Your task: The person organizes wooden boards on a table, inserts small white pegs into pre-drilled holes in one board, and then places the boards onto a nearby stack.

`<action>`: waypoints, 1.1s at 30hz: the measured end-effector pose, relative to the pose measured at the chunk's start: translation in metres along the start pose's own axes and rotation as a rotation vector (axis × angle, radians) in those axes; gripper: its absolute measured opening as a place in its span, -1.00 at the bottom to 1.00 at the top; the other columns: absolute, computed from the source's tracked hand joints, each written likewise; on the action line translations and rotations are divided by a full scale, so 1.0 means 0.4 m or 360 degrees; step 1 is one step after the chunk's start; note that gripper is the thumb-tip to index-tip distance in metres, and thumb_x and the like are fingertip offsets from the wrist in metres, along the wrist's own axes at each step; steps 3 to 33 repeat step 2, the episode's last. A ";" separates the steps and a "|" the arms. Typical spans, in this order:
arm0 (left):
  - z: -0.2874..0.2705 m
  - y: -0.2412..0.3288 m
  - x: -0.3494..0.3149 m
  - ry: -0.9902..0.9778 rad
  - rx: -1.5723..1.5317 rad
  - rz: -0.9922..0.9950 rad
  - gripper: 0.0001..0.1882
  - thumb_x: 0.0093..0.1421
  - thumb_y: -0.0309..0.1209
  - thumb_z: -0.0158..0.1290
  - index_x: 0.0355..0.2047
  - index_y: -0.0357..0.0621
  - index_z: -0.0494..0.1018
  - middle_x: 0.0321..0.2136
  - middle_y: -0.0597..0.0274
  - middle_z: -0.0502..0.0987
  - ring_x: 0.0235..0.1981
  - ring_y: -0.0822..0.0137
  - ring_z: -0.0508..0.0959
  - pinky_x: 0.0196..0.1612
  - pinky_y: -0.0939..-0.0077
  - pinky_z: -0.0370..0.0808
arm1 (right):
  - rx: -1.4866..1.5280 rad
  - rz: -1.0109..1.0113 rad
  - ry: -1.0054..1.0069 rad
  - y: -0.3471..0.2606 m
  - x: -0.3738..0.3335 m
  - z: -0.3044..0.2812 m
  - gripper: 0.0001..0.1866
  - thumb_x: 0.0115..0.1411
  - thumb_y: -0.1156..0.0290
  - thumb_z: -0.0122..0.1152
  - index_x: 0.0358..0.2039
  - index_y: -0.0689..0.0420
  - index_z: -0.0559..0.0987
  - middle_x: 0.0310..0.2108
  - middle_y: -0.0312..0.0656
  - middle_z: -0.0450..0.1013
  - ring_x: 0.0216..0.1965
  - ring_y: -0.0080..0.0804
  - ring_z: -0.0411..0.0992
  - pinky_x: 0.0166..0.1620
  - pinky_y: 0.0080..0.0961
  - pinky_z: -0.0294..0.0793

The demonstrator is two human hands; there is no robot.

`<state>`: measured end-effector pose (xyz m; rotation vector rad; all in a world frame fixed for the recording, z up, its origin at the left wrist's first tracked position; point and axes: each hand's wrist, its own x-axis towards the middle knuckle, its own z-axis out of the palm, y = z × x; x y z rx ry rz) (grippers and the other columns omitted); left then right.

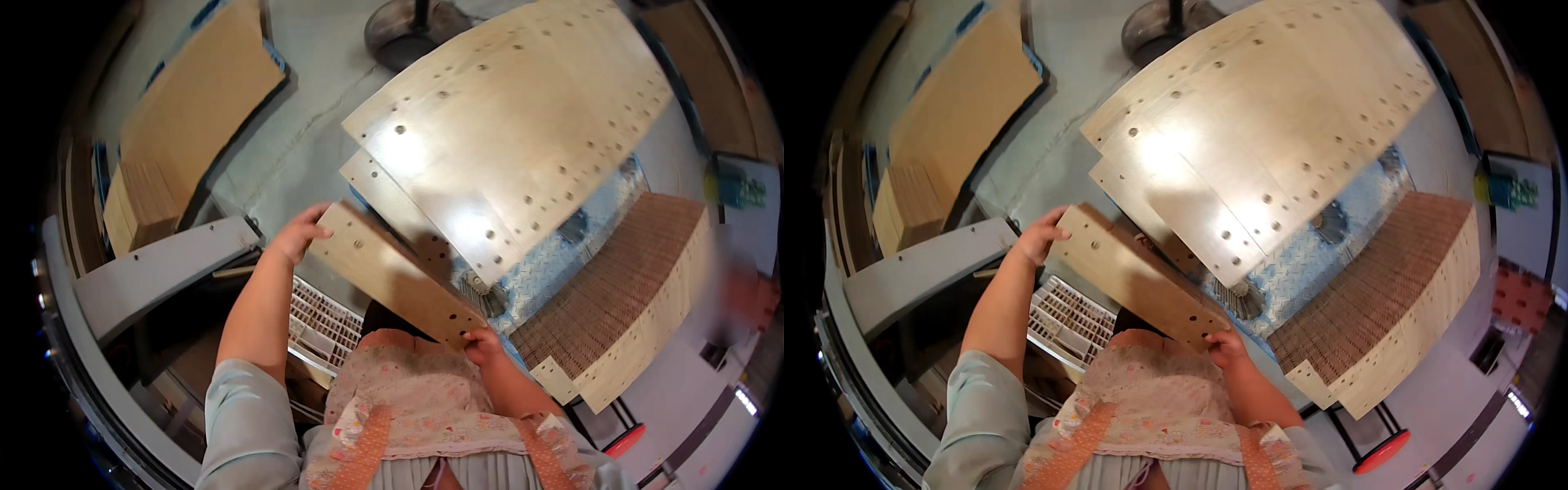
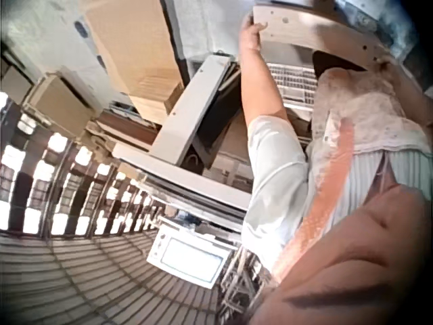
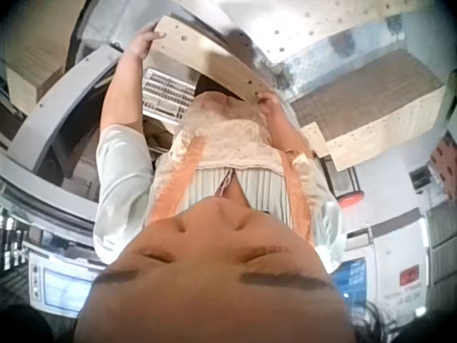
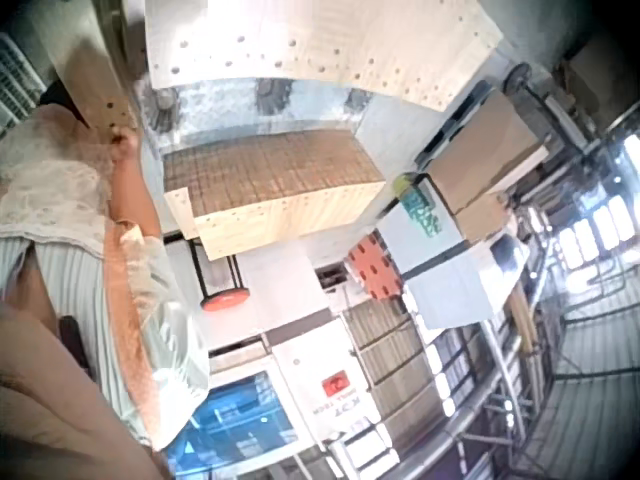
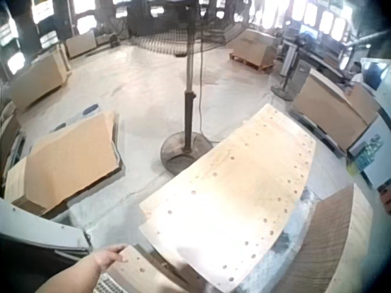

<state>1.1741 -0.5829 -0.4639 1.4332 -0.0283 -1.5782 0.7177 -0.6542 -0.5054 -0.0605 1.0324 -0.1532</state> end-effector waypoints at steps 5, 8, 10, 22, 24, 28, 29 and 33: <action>-0.060 0.018 0.127 -0.0114 0.0206 0.0027 -0.28 -0.16 -0.47 0.14 0.11 -0.20 0.29 0.01 0.14 0.41 0.07 0.21 0.33 0.17 0.39 0.16 | 0.0105 0.0047 0.0117 0.022 0.104 0.008 -0.16 -0.24 0.57 0.19 0.18 0.09 0.24 0.08 -0.16 0.31 0.11 -0.18 0.26 0.16 -0.21 0.23; -0.060 0.018 0.127 -0.0114 0.0206 0.0027 -0.28 -0.16 -0.47 0.14 0.11 -0.20 0.29 0.01 0.14 0.41 0.07 0.21 0.33 0.17 0.39 0.16 | 0.0105 0.0047 0.0117 0.022 0.104 0.008 -0.16 -0.24 0.57 0.19 0.18 0.09 0.24 0.08 -0.16 0.31 0.11 -0.18 0.26 0.16 -0.21 0.23; -0.060 0.018 0.127 -0.0114 0.0206 0.0027 -0.28 -0.16 -0.47 0.14 0.11 -0.20 0.29 0.01 0.14 0.41 0.07 0.21 0.33 0.17 0.39 0.16 | 0.0105 0.0047 0.0117 0.022 0.104 0.008 -0.16 -0.24 0.57 0.19 0.18 0.09 0.24 0.08 -0.16 0.31 0.11 -0.18 0.26 0.16 -0.21 0.23; -0.060 0.018 0.127 -0.0114 0.0206 0.0027 -0.28 -0.16 -0.47 0.14 0.11 -0.20 0.29 0.01 0.14 0.41 0.07 0.21 0.33 0.17 0.39 0.16 | 0.0105 0.0047 0.0117 0.022 0.104 0.008 -0.16 -0.24 0.57 0.19 0.18 0.09 0.24 0.08 -0.16 0.31 0.11 -0.18 0.26 0.16 -0.21 0.23; -0.060 0.018 0.127 -0.0114 0.0206 0.0027 -0.28 -0.16 -0.47 0.14 0.11 -0.20 0.29 0.01 0.14 0.41 0.07 0.21 0.33 0.17 0.39 0.16 | 0.0105 0.0047 0.0117 0.022 0.104 0.008 -0.16 -0.24 0.57 0.19 0.18 0.09 0.24 0.08 -0.16 0.31 0.11 -0.18 0.26 0.16 -0.21 0.23; -0.060 0.018 0.127 -0.0114 0.0206 0.0027 -0.28 -0.16 -0.47 0.14 0.11 -0.20 0.29 0.01 0.14 0.41 0.07 0.21 0.33 0.17 0.39 0.16 | 0.0105 0.0047 0.0117 0.022 0.104 0.008 -0.16 -0.24 0.57 0.19 0.18 0.09 0.24 0.08 -0.16 0.31 0.11 -0.18 0.26 0.16 -0.21 0.23; -0.060 0.018 0.127 -0.0114 0.0206 0.0027 -0.28 -0.16 -0.47 0.14 0.11 -0.20 0.29 0.01 0.14 0.41 0.07 0.21 0.33 0.17 0.39 0.16 | 0.0105 0.0047 0.0117 0.022 0.104 0.008 -0.16 -0.24 0.57 0.19 0.18 0.09 0.24 0.08 -0.16 0.31 0.11 -0.18 0.26 0.16 -0.21 0.23; -0.060 0.018 0.127 -0.0114 0.0206 0.0027 -0.28 -0.16 -0.47 0.14 0.11 -0.20 0.29 0.01 0.14 0.41 0.07 0.21 0.33 0.17 0.39 0.16 | 0.0105 0.0047 0.0117 0.022 0.104 0.008 -0.16 -0.24 0.57 0.19 0.18 0.09 0.24 0.08 -0.16 0.31 0.11 -0.18 0.26 0.16 -0.21 0.23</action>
